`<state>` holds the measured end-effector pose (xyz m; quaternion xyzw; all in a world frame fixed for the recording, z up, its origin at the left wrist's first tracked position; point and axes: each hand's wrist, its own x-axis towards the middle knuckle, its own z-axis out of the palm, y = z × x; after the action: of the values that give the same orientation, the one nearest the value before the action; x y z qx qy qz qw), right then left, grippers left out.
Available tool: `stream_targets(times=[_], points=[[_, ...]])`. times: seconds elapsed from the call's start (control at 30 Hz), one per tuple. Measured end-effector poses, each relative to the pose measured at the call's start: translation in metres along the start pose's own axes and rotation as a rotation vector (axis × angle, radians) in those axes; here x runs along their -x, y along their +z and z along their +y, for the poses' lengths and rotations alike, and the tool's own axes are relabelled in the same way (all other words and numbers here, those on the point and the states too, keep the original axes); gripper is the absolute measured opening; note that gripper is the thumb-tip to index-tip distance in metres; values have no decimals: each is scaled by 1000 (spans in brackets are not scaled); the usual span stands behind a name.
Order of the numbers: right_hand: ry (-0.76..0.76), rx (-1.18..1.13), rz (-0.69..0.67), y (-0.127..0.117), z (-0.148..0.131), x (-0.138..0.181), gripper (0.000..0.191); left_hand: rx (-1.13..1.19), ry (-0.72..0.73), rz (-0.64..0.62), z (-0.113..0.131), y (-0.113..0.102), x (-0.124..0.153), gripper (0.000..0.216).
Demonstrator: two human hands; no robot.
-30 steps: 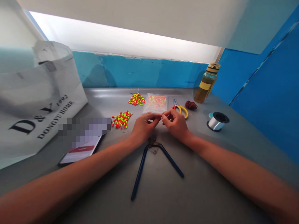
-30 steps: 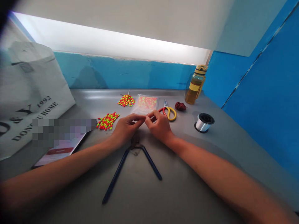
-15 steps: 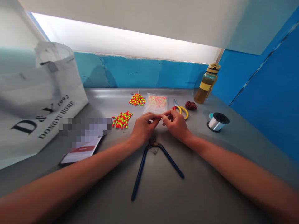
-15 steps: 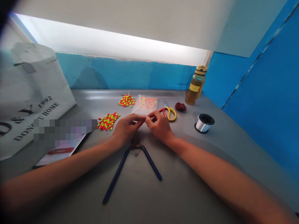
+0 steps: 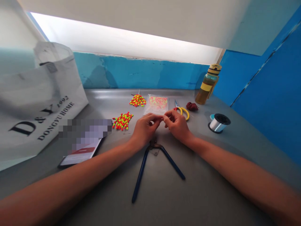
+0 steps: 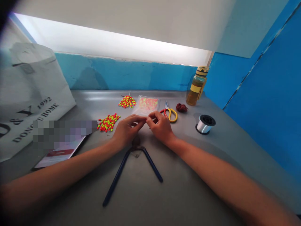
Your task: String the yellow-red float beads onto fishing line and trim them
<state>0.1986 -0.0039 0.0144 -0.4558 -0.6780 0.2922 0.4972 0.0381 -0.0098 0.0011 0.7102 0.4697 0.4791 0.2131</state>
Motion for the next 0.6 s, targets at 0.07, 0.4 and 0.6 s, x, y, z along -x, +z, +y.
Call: stream_targets(times=[0.07, 0.4, 0.6], points=[[-13, 15, 9, 0, 0, 0, 10, 16, -39, -8, 2, 0, 0, 18], [-29, 63, -1, 0, 1, 2, 12, 45, -62, -12, 7, 0, 0, 19], [-23, 110, -17, 0, 0, 3, 10, 57, -112, -15, 10, -1, -1, 19]])
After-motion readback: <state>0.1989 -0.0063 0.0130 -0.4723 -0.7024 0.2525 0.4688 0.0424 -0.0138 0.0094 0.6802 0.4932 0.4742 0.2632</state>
